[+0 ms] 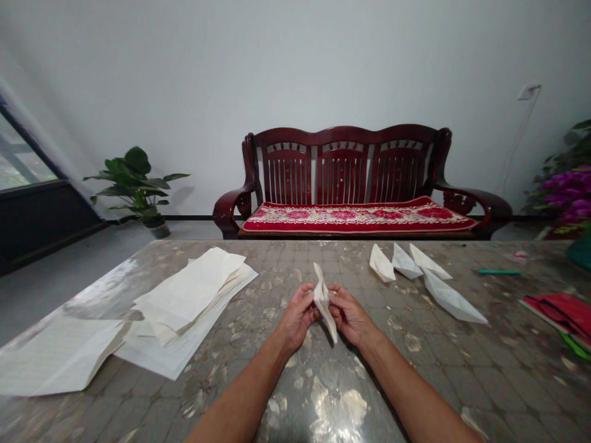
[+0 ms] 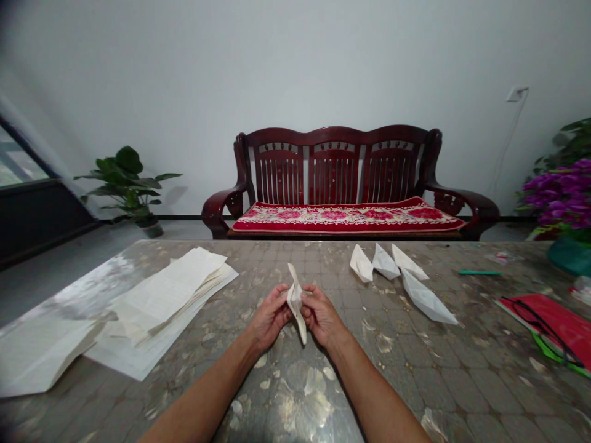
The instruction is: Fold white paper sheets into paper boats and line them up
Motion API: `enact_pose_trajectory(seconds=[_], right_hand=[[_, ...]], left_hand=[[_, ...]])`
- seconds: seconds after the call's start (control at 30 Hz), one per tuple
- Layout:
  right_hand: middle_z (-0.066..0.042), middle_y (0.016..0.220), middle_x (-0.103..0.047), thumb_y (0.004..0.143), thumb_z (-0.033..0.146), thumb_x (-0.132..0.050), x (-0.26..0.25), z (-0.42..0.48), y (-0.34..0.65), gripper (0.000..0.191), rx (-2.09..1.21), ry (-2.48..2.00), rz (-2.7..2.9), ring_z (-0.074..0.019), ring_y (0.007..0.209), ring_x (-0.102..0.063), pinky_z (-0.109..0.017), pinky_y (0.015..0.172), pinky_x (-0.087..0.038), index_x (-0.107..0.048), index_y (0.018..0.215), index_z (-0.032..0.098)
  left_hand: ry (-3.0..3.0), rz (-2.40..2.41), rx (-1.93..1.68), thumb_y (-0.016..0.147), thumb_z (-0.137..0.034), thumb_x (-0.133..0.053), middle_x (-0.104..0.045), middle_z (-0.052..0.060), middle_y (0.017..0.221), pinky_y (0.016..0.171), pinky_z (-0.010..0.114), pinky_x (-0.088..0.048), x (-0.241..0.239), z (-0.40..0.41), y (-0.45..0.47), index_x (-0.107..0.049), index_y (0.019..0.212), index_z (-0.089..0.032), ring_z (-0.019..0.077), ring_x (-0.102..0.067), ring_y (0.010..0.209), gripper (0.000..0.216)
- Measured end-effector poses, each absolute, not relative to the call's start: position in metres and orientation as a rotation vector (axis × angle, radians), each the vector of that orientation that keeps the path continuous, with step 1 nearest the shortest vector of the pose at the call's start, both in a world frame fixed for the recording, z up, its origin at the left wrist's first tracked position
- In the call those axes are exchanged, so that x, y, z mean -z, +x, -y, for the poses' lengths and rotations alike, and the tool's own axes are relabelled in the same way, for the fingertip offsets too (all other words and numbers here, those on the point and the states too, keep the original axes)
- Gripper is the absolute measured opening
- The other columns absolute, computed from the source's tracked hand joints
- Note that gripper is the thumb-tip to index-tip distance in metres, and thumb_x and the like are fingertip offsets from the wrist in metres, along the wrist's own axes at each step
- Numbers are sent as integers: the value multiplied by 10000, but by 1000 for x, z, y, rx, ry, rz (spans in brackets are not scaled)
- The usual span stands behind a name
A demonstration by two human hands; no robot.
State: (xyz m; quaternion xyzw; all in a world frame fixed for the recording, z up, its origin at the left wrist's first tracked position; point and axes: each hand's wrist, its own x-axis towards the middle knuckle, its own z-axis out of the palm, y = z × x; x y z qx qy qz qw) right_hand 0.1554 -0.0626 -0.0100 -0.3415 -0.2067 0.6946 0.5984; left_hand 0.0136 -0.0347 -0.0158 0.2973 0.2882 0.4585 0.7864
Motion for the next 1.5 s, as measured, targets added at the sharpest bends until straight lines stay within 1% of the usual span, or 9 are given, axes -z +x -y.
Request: enact_pose_trajectory(seconds=[0.17, 0.33, 0.53, 0.73, 0.83, 0.93, 1.07, 1.17, 1.5], right_hand=[[79, 563, -582, 554, 265, -908, 10, 62, 157, 415, -1578, -775, 474, -41, 430, -451, -134, 406, -384, -621, 845, 193], [18, 754, -684, 527, 213, -919, 4, 65, 159, 498, -1544, -752, 565, -42, 500, -510, -116, 382, -332, -677, 960, 176], [67, 605, -603, 544, 235, -915, 7, 65, 154, 429, -1578, -773, 489, -50, 479, -497, -133, 433, -405, -641, 871, 185], [85, 522, -545, 540, 234, -908, 19, 58, 157, 414, -1611, -763, 401, -45, 426, -446, -126, 391, -342, -578, 787, 193], [92, 500, -523, 527, 236, -913, 22, 57, 158, 423, -1636, -749, 392, -43, 409, -418, -126, 372, -298, -571, 773, 197], [89, 504, -532, 561, 253, -898, 19, 60, 157, 388, -1635, -748, 432, -51, 422, -439, -139, 402, -337, -583, 783, 201], [28, 719, -691, 562, 263, -897, 10, 66, 154, 420, -1565, -773, 576, -101, 592, -611, -192, 564, -479, -639, 888, 199], [-18, 845, -739, 523, 281, -912, 6, 67, 150, 489, -1458, -832, 649, -147, 715, -669, -246, 676, -525, -680, 943, 190], [-47, 735, -752, 522, 447, -868, 14, 61, 142, 410, -1054, -1160, 746, -171, 613, -631, -283, 591, -502, -779, 811, 170]], left_hand=[[643, -503, -987, 628, -241, -892, -667, 0, 879, 708, 191, -505, 16, 34, 11, -594, 911, -163, 94, -636, 752, 419], [650, -457, -1020, 552, -166, -921, -649, -12, 875, 758, 199, -487, 15, 32, 9, -644, 968, -165, 92, -628, 782, 499], [724, -438, -989, 605, -207, -903, -647, -17, 840, 762, 216, -480, 14, 33, 10, -626, 876, -162, 100, -626, 768, 390], [811, -402, -868, 579, -219, -917, -702, 11, 852, 803, 249, -494, 10, 36, 7, -612, 874, -165, 143, -674, 810, 427], [862, -440, -831, 560, -237, -929, -723, 31, 841, 778, 272, -512, 10, 37, 8, -602, 867, -165, 172, -696, 801, 454], [835, -471, -883, 554, -264, -935, -725, 25, 838, 727, 254, -518, 14, 35, 9, -597, 888, -166, 159, -698, 750, 485], [743, -532, -965, 536, -250, -947, -715, 5, 822, 683, 198, -518, 19, 30, 10, -602, 899, -157, 110, -678, 701, 510], [699, -562, -1011, 528, -254, -951, -707, -1, 819, 641, 166, -514, 20, 28, 11, -615, 900, -149, 89, -666, 686, 512], [680, -712, -1080, 518, -399, -942, -675, -2, 728, 570, 160, -505, 19, 31, 15, -636, 786, -125, 74, -619, 608, 491]])
